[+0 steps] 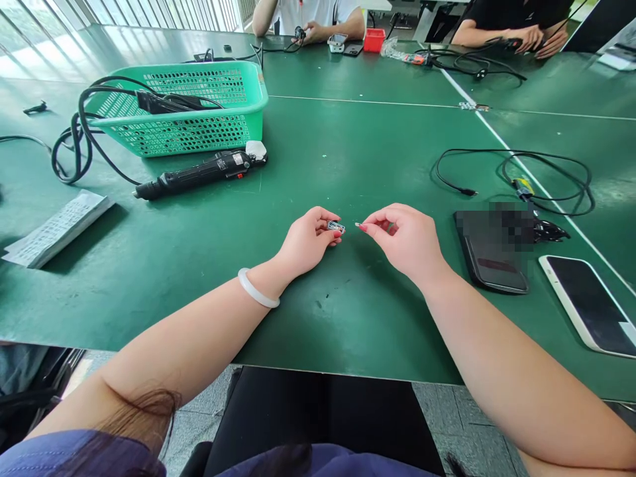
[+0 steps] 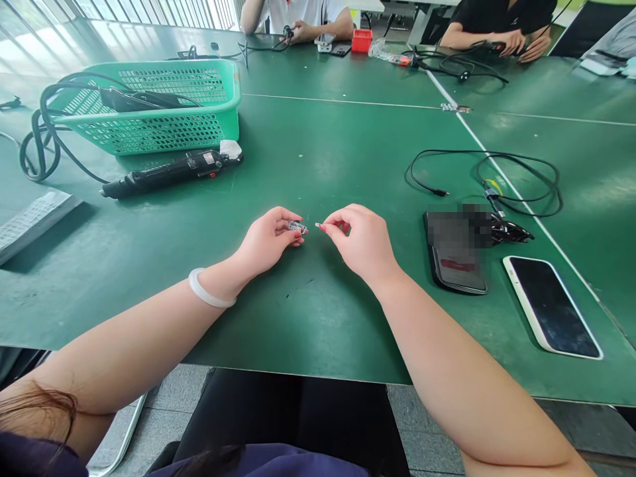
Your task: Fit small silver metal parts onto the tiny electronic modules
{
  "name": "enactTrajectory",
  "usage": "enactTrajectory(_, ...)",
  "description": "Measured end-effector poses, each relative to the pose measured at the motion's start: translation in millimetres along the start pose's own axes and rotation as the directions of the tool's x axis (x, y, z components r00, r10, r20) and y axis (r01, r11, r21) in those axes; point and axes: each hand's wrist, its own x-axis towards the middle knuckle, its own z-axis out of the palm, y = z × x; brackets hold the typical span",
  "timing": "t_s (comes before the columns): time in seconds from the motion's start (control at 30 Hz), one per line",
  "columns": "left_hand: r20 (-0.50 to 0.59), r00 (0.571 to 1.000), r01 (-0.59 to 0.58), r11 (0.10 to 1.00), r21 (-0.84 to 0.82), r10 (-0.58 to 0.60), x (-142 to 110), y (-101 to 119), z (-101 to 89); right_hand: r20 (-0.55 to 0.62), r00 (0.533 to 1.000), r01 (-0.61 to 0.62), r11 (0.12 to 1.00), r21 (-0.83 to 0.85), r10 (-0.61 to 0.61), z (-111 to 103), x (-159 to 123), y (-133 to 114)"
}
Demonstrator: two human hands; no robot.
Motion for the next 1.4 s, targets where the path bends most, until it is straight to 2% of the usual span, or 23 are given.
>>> enactTrajectory(0.03,0.008,1.000,-0.010,1.000,0.028,0.010,-1,1,0.9,-0.031,0.999,-0.010,0.999,0.047,0.011,2,-2,-4)
enactTrajectory(0.1,0.023,0.999,-0.047,0.994,0.098,0.045,-5,2,2.5,-0.021,0.999,-0.027,0.992,0.126,0.029,7,-6,-11)
enactTrajectory(0.3,0.040,0.986,-0.164,0.945,0.284,0.159,-11,5,4.3,-0.002,0.995,-0.097,0.968,0.230,0.100,19,-11,-19)
enactTrajectory(0.57,0.061,0.980,-0.198,0.879,0.433,0.191,-13,8,4.6,0.084,0.973,-0.230,0.921,0.315,0.214,15,-8,-17)
enactTrajectory(0.83,0.070,0.978,-0.209,0.900,0.382,0.198,-14,8,4.7,0.128,0.966,-0.259,0.886,0.385,0.227,12,-7,-16)
enactTrajectory(1.13,0.074,0.979,-0.202,0.932,0.300,0.188,-13,8,4.6,0.107,0.968,-0.251,0.884,0.394,0.227,12,-9,-19)
enactTrajectory(1.4,0.091,0.992,-0.093,0.994,0.052,0.088,-8,4,5.7,0.076,0.967,-0.250,0.869,0.428,0.241,11,-9,-19)
